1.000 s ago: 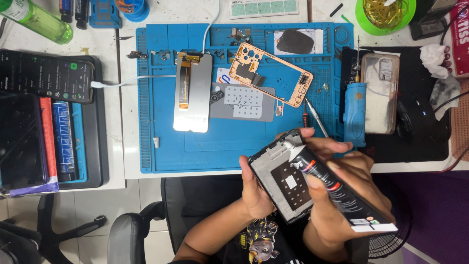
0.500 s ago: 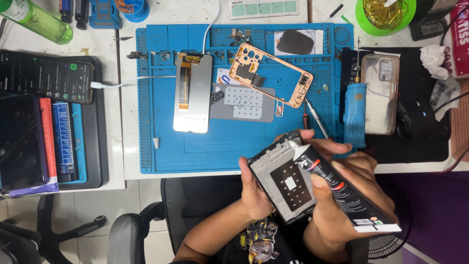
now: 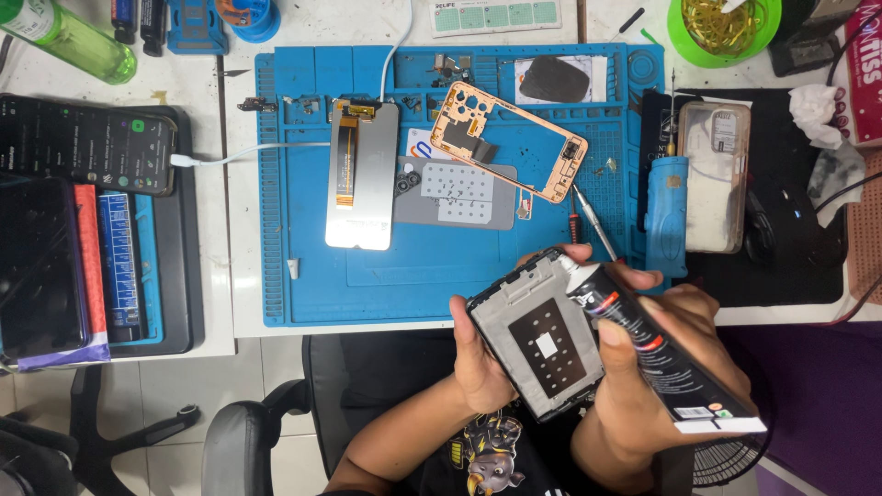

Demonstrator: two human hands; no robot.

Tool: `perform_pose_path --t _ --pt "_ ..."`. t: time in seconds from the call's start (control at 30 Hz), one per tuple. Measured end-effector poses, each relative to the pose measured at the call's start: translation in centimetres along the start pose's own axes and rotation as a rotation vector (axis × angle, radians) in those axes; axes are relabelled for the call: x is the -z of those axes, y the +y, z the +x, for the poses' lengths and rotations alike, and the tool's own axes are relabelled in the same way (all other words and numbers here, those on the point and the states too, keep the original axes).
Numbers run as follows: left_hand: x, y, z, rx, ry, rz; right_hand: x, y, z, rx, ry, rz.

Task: The person holds a new phone display, peels protective film from its flex cable area, then applies adhesive from a tube around the inner edge of the phone frame, rotating the frame as they work. They set the display on the mat and hold up the frame, gesturing toward it.

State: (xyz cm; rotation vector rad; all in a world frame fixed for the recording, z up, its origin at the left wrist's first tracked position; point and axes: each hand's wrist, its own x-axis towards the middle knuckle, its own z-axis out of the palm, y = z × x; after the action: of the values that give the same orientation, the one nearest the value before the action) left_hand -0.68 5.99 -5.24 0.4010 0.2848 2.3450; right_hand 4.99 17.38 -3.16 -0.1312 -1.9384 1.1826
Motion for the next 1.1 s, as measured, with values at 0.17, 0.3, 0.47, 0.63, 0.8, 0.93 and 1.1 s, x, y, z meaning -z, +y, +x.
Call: perform_pose_path --t 0.17,0.3,0.47,0.63,0.8,0.93,1.1 --pt "0.1 0.0 0.1 -0.002 0.001 0.003 0.0 -0.3 0.1 0.014 -0.008 -0.012" --pt "0.1 0.1 0.0 0.006 0.003 0.007 -0.1 -0.2 0.1 0.003 0.022 -0.018" --pt "0.0 0.2 0.0 0.004 0.010 0.030 -0.1 -0.1 0.2 0.013 0.006 -0.012" --pt "0.0 0.2 0.0 -0.001 0.005 0.039 0.1 0.1 0.0 0.022 0.027 -0.026" --pt "0.1 0.0 0.3 -0.064 -0.003 0.065 1.0 1.3 -0.9 0.010 0.018 -0.049" --pt "0.0 0.2 0.6 -0.157 0.040 0.083 1.1 2.5 -2.5 -0.009 0.176 -0.017" --pt "0.1 0.1 0.9 -0.358 0.115 0.062 -0.2 2.5 -4.8 -0.200 0.397 0.282"
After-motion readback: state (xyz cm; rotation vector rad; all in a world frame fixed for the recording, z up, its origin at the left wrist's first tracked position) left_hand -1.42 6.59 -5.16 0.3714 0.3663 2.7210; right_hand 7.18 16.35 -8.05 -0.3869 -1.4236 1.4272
